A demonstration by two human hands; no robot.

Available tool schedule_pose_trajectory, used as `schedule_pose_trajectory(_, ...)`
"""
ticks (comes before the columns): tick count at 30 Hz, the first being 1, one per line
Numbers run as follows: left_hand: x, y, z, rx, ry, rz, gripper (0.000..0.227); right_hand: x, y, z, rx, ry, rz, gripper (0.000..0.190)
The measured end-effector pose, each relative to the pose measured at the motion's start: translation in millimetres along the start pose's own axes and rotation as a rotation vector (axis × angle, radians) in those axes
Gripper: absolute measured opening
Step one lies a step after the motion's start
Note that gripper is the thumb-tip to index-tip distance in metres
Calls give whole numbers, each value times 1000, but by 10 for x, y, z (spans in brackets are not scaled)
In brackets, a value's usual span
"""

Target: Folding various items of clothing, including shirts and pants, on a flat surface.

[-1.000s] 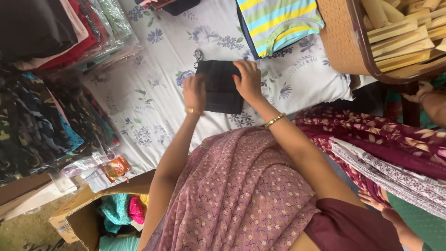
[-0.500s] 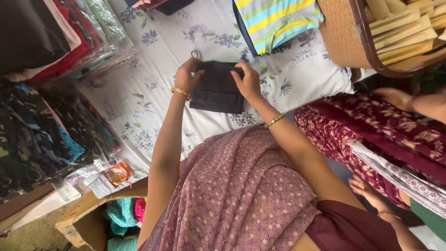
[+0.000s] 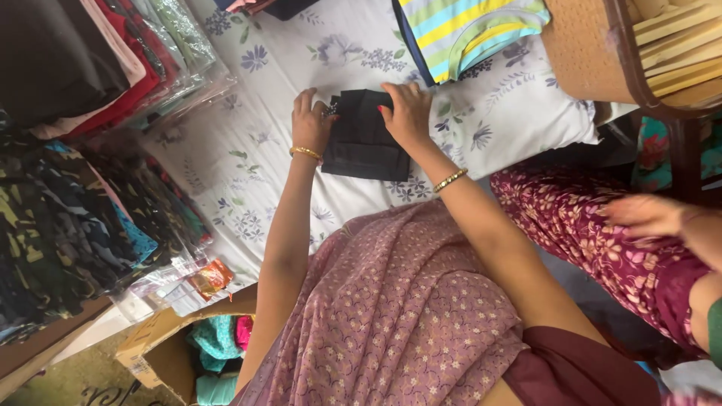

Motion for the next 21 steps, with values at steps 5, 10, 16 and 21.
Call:
schedule_pose_trajectory(5, -239, 266, -312, -33, 73, 188, 11, 166, 157, -235, 103, 123, 40, 55)
schedule_pose_trajectory(10, -192, 235, -127, -218, -126, 406, 11, 84, 341, -208, 107, 230, 160, 22)
schedule_pose_trajectory(16, -549, 568, -670, -550, -136, 674, 19, 61, 177, -447, 217, 253, 103, 20)
schedule_pose_trajectory(21, -468, 428, -497, -312, -99, 642, 29, 146, 183, -570, 59, 182, 153, 28)
Point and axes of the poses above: each hand's wrist, its own x-axis towards the middle knuckle, its own z-axis out of the back of the hand, y = z × x, the point moved 6 cm from there along x, towards the middle knuckle, and after that the axes turned 14 degrees about -y, right-handed, at the moved point
